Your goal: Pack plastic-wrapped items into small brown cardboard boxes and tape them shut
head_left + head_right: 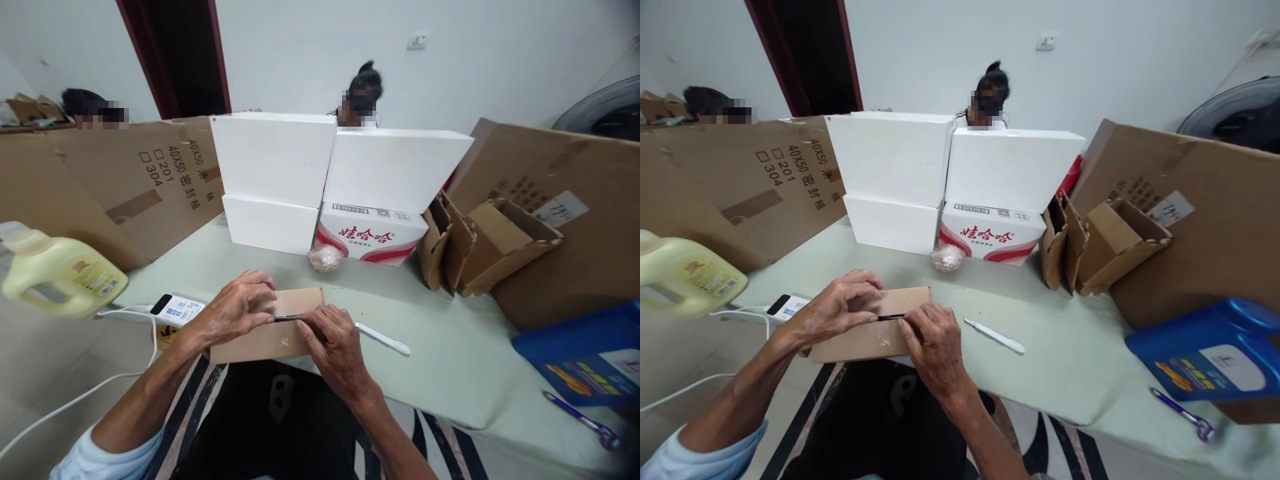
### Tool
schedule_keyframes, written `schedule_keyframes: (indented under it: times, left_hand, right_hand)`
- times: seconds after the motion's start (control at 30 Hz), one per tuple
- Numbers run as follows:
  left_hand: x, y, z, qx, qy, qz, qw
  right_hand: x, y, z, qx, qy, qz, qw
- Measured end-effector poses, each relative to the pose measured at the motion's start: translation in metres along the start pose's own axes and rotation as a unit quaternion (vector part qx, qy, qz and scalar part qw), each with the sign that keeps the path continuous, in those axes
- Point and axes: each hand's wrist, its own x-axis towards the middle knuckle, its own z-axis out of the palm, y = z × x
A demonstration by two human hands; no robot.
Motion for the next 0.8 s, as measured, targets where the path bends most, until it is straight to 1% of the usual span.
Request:
schedule_keyframes:
  times: [0.1,0.17,0.4,0.57,0.63,0.7,0.8]
  left_hand:
    - [0.007,0.001,-0.001,0.019,-0.031,0.02,0.999]
    - [0.01,0.001,-0.002,0.026,-0.039,0.04,0.998]
    - [0.014,-0.001,-0.007,0.035,-0.012,0.093,0.995]
    - [0.015,-0.001,0.004,0.037,0.006,0.108,0.993]
    - [0.015,-0.002,0.01,0.038,0.018,0.108,0.993]
    - [0.015,-0.004,0.014,0.043,0.026,0.107,0.993]
    - [0.016,-0.007,0.019,0.07,0.017,0.103,0.992]
  right_hand:
    - [-0.003,-0.003,0.001,-0.024,0.005,-0.001,1.0]
    - [-0.004,-0.005,0.0,-0.034,0.011,-0.007,0.999]
    - [-0.001,-0.01,-0.002,-0.072,0.056,-0.04,0.995]
    - [0.004,-0.006,0.0,-0.108,0.122,-0.08,0.983]
    - [0.006,-0.005,0.0,-0.106,0.12,-0.085,0.983]
    - [0.008,-0.003,0.001,-0.099,0.097,-0.08,0.987]
    - [0.01,-0.002,0.003,-0.085,0.074,-0.071,0.991]
